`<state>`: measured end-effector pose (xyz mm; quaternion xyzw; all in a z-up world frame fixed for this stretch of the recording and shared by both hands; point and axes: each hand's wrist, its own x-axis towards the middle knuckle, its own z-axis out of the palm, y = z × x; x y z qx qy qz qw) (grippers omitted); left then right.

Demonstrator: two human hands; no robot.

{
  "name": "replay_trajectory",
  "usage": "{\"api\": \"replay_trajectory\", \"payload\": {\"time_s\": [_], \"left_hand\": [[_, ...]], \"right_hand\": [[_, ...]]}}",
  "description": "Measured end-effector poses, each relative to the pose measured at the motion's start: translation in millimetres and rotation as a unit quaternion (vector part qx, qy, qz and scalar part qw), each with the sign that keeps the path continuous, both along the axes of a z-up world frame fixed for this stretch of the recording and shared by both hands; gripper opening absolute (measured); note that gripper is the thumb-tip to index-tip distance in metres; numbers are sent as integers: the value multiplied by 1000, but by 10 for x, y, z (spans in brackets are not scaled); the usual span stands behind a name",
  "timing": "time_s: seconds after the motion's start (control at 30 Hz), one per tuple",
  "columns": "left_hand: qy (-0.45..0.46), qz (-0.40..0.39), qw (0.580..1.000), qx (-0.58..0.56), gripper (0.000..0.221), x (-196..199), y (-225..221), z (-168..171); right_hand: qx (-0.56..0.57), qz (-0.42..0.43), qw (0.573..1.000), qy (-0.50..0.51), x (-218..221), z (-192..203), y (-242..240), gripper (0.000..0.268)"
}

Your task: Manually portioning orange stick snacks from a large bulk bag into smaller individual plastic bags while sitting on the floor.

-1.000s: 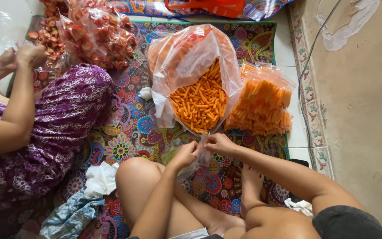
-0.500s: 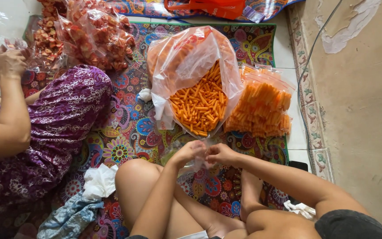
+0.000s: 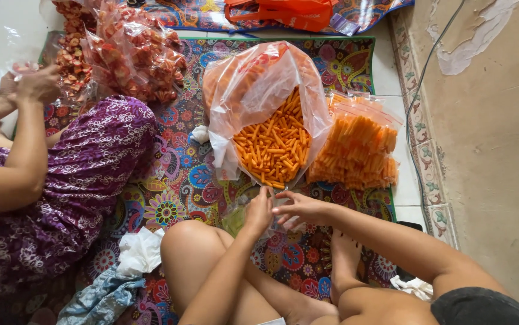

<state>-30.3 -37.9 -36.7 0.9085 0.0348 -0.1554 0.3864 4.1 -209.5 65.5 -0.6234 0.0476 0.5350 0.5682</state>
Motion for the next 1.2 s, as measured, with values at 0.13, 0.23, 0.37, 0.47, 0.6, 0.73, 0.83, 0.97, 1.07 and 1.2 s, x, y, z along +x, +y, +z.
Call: {"api": "replay_trajectory", "payload": {"time_s": [0.13,0.23,0.37,0.47,0.6,0.73,0.83,0.97,1.07,1.2], "left_hand": [[-38,17,999,26,24,-109,-184,388],[-87,32,995,-47,33,-62,-151,256],[-61,69,984,-153,36,10,-18,396],[-28,76,961,-264,27,22,-36,476],[-55,47,961,-267,12,68,35,297],[-55,12,972,-229,10,57,81,277],[-46,-5,968,-245,11,35,68,363],[-124,21,962,-243,19,52,-11,324],[-235,76,945,-213,26,86,4,299],[-164,73,959,-218,23,14,-33,344]], "right_hand": [[-24,-115,993,4,-11,-520,104,76],[-81,-166,978,-94,84,-927,12,40],[-139,-135,945,-263,206,-597,-74,16],[-137,-30,947,-289,188,-287,-142,15],[-142,65,927,-341,180,-169,-157,20],[-145,118,896,-402,225,-225,-180,11],[-158,165,889,-397,220,-238,-173,11],[-190,165,879,-404,216,-256,-168,12],[-249,117,859,-432,292,-357,-252,14],[-288,42,854,-432,349,-511,-351,15]]}}
